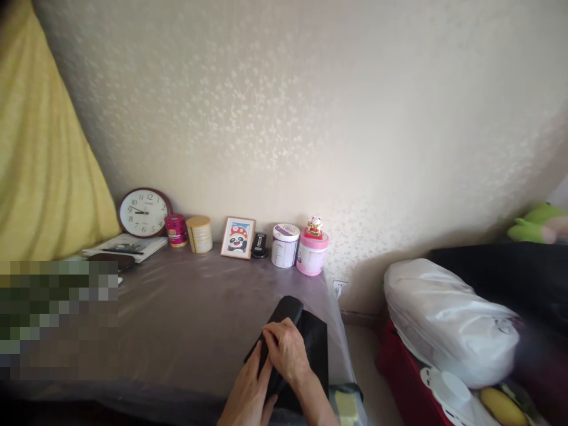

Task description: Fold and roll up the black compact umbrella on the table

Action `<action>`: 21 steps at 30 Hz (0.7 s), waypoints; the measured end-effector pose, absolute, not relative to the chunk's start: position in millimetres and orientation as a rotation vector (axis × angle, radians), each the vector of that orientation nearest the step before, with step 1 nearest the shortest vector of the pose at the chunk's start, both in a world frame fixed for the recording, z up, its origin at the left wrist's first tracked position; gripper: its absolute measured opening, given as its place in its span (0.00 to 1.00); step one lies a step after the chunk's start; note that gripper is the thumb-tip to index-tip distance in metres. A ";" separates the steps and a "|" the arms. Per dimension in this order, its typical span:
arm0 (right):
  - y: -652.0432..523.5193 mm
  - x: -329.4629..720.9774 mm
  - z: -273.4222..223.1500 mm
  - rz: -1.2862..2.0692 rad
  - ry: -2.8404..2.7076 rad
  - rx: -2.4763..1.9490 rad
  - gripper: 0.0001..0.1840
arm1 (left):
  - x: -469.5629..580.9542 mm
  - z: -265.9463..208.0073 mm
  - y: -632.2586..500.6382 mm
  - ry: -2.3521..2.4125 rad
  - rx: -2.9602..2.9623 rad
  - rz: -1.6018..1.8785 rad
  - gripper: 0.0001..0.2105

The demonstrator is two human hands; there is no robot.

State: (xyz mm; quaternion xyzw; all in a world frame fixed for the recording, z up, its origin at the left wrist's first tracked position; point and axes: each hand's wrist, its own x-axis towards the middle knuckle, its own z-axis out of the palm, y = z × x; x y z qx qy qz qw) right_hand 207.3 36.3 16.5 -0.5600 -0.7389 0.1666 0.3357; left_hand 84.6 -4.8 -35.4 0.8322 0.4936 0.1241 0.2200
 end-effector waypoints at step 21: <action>114.5 273.4 -7.0 0.124 -1.717 -1.771 0.16 | 93.6 -39.6 -4.6 1.464 2.159 0.212 0.39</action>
